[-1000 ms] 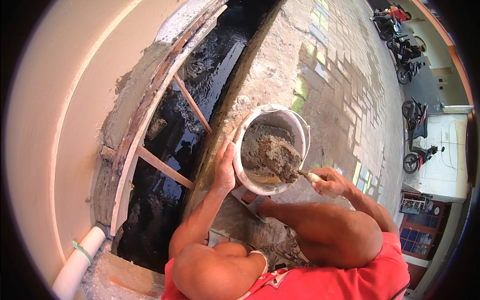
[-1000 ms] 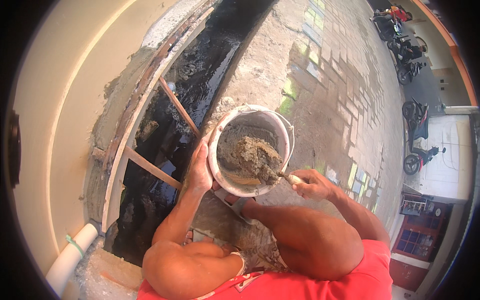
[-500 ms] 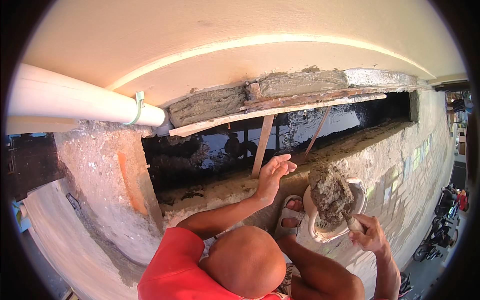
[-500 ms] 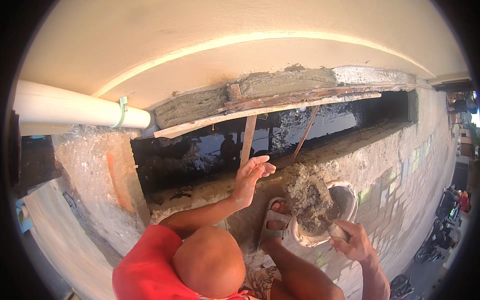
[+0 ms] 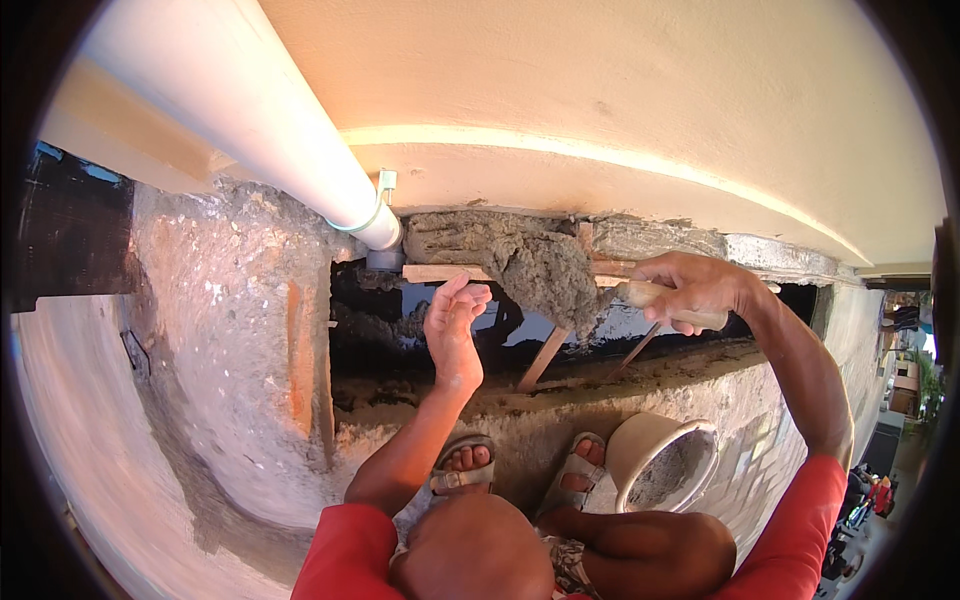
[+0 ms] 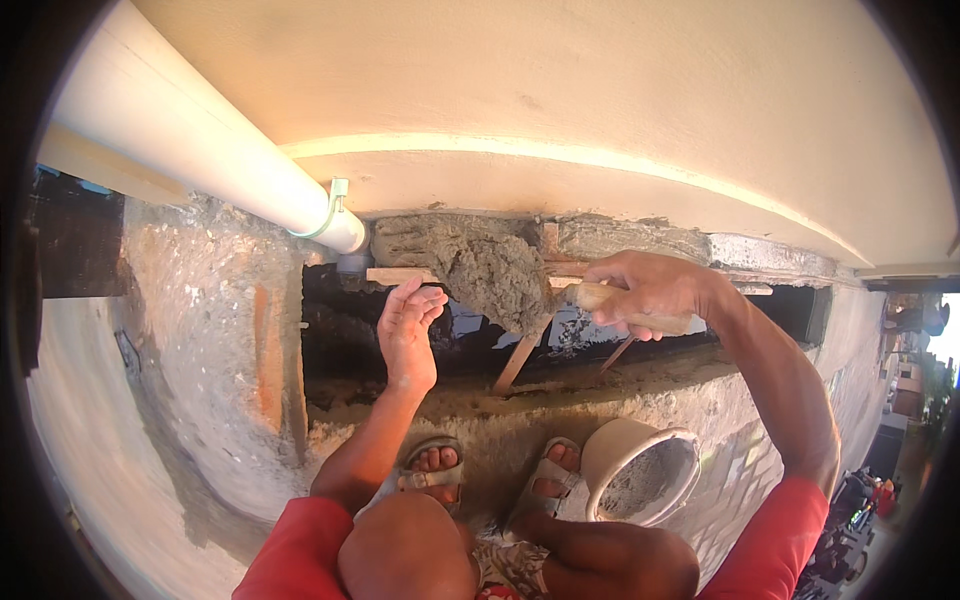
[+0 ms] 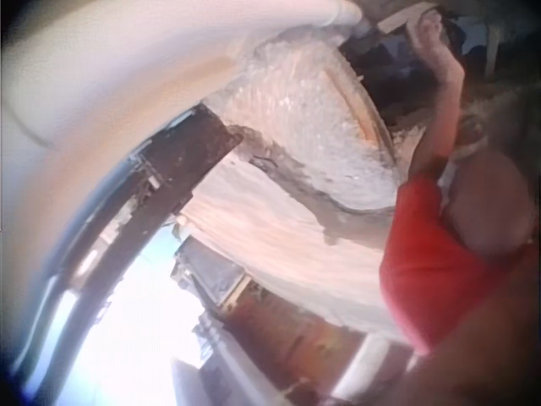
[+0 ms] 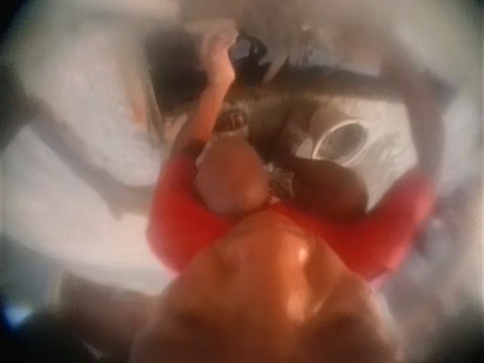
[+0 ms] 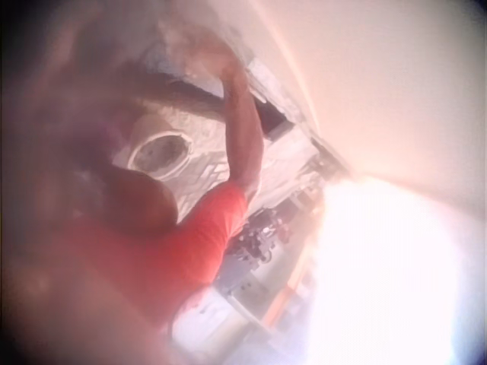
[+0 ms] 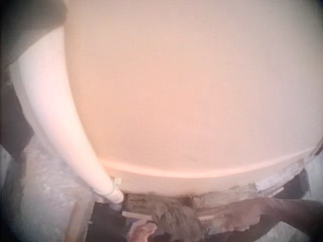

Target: The person scoops wet cement from a pile on the ground into a bucket, then carries the bucket and a trowel to a wall opening. They apply the cement into the gap between the wall and a wooden frame, smoothing it with the trowel.

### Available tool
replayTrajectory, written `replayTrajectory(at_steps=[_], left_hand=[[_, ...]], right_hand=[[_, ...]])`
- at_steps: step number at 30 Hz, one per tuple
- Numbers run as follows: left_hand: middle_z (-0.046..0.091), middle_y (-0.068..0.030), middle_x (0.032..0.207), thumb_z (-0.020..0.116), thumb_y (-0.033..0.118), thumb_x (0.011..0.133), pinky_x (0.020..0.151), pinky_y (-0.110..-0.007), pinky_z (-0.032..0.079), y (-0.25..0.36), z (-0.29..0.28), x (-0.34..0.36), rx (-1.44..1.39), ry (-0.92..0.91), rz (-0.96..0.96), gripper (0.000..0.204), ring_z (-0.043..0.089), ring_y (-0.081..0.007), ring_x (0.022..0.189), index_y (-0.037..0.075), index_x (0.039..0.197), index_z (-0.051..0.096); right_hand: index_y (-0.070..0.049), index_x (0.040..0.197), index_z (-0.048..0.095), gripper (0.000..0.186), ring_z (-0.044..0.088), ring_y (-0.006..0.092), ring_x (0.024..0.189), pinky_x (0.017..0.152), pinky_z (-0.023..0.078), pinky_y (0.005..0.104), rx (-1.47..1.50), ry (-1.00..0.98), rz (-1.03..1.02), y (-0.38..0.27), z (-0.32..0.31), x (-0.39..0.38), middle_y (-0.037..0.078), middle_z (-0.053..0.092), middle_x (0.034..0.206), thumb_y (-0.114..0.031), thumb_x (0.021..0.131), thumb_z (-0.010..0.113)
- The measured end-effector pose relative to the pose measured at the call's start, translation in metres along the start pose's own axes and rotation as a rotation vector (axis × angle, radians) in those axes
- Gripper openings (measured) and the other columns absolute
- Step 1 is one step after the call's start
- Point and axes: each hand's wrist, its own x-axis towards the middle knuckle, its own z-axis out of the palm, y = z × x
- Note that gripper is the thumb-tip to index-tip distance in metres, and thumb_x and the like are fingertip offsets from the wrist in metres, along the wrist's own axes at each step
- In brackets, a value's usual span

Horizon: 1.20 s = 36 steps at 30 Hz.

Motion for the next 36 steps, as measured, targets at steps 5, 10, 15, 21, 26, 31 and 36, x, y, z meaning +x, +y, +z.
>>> replayTrajectory(at_steps=[5,10,15,21,26,31,36], left_hand=[[0.068,-0.0075,0.100,0.058,0.018,0.095,0.087,-0.033,0.046,0.007,-0.006,0.005,0.083,-0.019,0.053,0.031,0.063,-0.0177,0.096,0.002,0.121,0.056],[0.067,-0.0052,0.102,0.060,0.024,0.095,0.086,-0.032,0.045,0.013,-0.012,0.000,0.166,-0.011,0.031,0.035,0.061,-0.0153,0.096,0.002,0.123,0.056],[0.067,-0.0051,0.102,0.060,0.023,0.095,0.085,-0.032,0.045,0.000,-0.015,0.001,0.190,-0.041,0.004,0.033,0.061,-0.0156,0.095,0.004,0.122,0.057],[0.065,-0.0063,0.103,0.058,0.017,0.095,0.087,-0.033,0.045,-0.008,-0.001,-0.005,0.226,-0.108,-0.035,0.030,0.060,-0.0154,0.096,0.004,0.121,0.058],[0.065,-0.0063,0.103,0.058,0.016,0.095,0.088,-0.033,0.044,-0.011,-0.004,-0.013,0.214,-0.132,-0.061,0.029,0.059,-0.0149,0.097,0.004,0.121,0.058],[0.065,-0.0062,0.102,0.058,0.015,0.096,0.087,-0.032,0.044,-0.018,-0.001,-0.019,0.213,-0.157,-0.109,0.028,0.059,-0.0143,0.096,0.004,0.121,0.058],[0.065,-0.0057,0.102,0.059,0.017,0.096,0.086,-0.032,0.044,-0.030,0.005,-0.019,0.207,-0.185,-0.138,0.028,0.058,-0.0140,0.095,0.005,0.120,0.058]], right_hand=[[0.002,0.101,0.063,0.036,0.056,0.0151,0.046,0.040,0.048,0.0309,-0.041,0.022,0.012,-0.001,-0.043,0.069,0.009,0.059,0.065,-0.030,0.084,0.069],[0.006,0.101,0.064,0.040,0.053,0.0166,0.040,0.037,0.044,0.0309,0.127,-0.127,0.005,0.022,-0.078,0.085,0.013,0.058,0.059,-0.030,0.084,0.066],[0.008,0.098,0.064,0.045,0.051,0.0160,0.039,0.037,0.042,0.0297,0.103,-0.032,-0.001,0.012,-0.073,0.075,0.011,0.056,0.055,-0.034,0.082,0.068],[0.004,0.106,0.063,0.040,0.058,0.0181,0.051,0.046,0.049,0.0309,-0.135,0.093,-0.087,-0.008,-0.057,0.009,0.012,0.062,0.070,-0.024,0.079,0.070],[-0.004,0.115,0.062,0.043,0.064,0.0310,0.074,0.062,0.053,0.0393,-1.064,0.642,-0.461,-0.016,-0.013,-0.034,0.017,0.061,0.088,-0.016,0.075,0.070],[-0.012,0.125,0.059,0.042,0.067,0.0313,0.082,0.070,0.057,0.0428,-1.155,0.643,-0.211,0.010,0.009,0.001,0.017,0.060,0.093,-0.013,0.083,0.062],[-0.017,0.129,0.055,0.040,0.068,0.0342,0.086,0.075,0.058,0.0454,-1.332,0.630,-0.150,0.022,0.018,0.068,0.017,0.062,0.097,-0.016,0.090,0.057]])
